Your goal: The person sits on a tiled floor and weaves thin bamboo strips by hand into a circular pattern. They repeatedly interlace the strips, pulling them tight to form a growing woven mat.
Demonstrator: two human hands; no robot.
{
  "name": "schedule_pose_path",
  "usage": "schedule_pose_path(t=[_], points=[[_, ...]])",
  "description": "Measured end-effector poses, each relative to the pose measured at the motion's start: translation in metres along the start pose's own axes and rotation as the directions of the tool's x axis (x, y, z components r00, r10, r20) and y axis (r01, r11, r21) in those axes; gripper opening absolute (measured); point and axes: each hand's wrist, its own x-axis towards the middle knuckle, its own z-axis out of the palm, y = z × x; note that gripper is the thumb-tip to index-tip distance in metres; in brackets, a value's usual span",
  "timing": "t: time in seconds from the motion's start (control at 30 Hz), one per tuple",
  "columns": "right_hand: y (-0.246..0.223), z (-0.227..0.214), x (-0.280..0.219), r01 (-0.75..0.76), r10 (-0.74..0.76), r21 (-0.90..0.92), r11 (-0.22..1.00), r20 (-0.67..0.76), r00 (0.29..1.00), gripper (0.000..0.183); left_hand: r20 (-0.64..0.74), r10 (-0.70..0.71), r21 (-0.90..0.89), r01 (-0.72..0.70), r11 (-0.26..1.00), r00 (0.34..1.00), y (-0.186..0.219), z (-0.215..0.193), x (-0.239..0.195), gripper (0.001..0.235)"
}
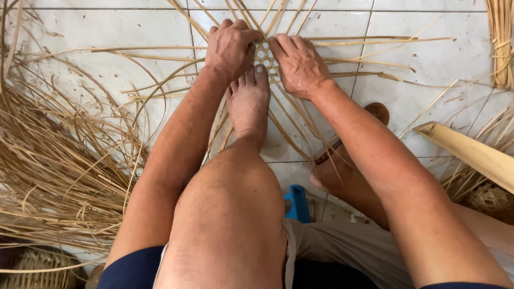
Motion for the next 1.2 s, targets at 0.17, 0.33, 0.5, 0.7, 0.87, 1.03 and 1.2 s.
schedule_pose_path(t=[0.17, 0.33, 0.5, 0.7, 0.87, 1.03, 1.2], points=[[0.003, -0.005, 0.004, -0.023, 0.023, 0.013, 1.000, 0.045, 0.999, 0.055, 0.069, 0.040, 0.078, -0.045, 0.996, 0.997, -0.002, -0.003, 0.005, 0.023], [-0.002, 0.004, 0.012, -0.073, 0.075, -0.024, 0.997, 0.102, 0.992, 0.063, 0.069, 0.033, 0.061, -0.037, 0.997, 0.997, -0.004, -0.001, 0.002, 0.021], [-0.010, 0.008, 0.007, -0.135, 0.134, 0.007, 0.991, 0.104, 0.986, 0.060, 0.071, 0.095, 0.139, -0.105, 0.985, 0.993, -0.008, 0.004, 0.011, 0.018], [-0.016, 0.019, 0.003, -0.135, 0.148, -0.123, 0.983, 0.105, 0.983, 0.060, 0.123, 0.161, 0.301, -0.191, 0.934, 0.979, 0.001, -0.018, 0.007, 0.015], [-0.023, 0.017, 0.011, -0.144, 0.195, -0.214, 0.966, 0.241, 0.951, 0.060, 0.070, 0.265, 0.357, -0.272, 0.894, 0.962, -0.005, -0.010, 0.005, 0.018], [-0.026, 0.006, 0.028, -0.217, 0.241, -0.106, 0.970, 0.417, 0.876, 0.059, -0.011, 0.267, 0.214, -0.259, 0.942, 0.964, -0.010, -0.001, 0.005, 0.015], [-0.023, 0.008, 0.013, -0.125, 0.125, -0.015, 0.992, 0.074, 0.989, 0.063, -0.065, 0.185, 0.020, -0.184, 0.983, 0.981, -0.019, 0.007, 0.007, 0.022]])
